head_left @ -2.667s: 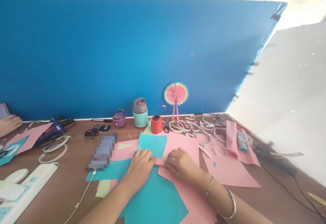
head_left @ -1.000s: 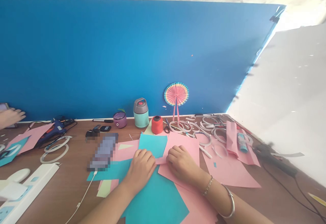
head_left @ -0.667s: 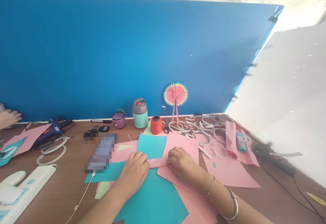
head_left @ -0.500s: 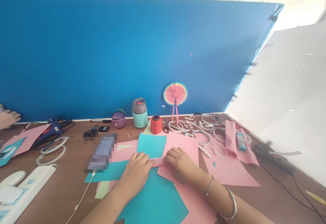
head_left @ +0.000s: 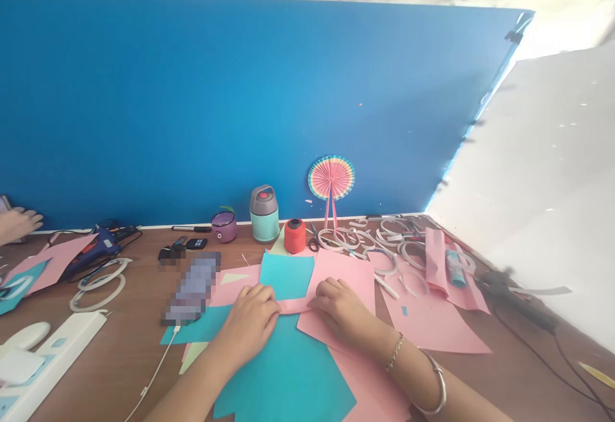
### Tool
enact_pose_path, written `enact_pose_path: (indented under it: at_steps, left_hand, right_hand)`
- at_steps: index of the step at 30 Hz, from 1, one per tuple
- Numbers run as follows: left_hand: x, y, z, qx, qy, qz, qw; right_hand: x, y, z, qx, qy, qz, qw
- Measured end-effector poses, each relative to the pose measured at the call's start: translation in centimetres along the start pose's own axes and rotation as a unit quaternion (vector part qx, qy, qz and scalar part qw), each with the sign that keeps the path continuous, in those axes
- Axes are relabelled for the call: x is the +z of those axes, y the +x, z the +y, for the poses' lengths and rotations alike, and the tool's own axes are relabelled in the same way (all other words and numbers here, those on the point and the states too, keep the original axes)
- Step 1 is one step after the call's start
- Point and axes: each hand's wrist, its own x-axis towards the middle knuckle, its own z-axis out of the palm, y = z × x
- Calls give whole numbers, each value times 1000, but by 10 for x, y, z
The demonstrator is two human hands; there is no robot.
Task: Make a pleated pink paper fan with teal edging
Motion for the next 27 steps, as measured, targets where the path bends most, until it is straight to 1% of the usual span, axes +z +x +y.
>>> enact_pose_path:
  at_steps: [4,8,10,12,14,16,21,27]
  left_hand:
    - [-2,2,-3,-55,-79,-20,995]
    - [-2,3,-5,-86,-120,-16,989]
    - [-3,2,-5,-80,-123,-14,989]
    - [-4,1,-4,-60,-114,-13,992]
    - [-4,0,-3,-40,-99,-9,994]
    - [-3,0,-2,-36,-87,-4,996]
    - [-2,0,-3,-66,-86,-3,994]
    - [-3,3,-5,-116,-108,1,987]
  right_hand:
    - [5,2,4,24,18,9,1000]
    - [6,4,5,33,51,24,998]
    - [3,5,4,39,57,28,997]
    - [0,4,2,38,46,28,998]
    - [-3,4,0,34,27,23,999]
    - [-6,3,-1,29,12,11,999]
    - [-10,3,0,24,14,-24,999]
    - [-5,7,1,89,47,7,995]
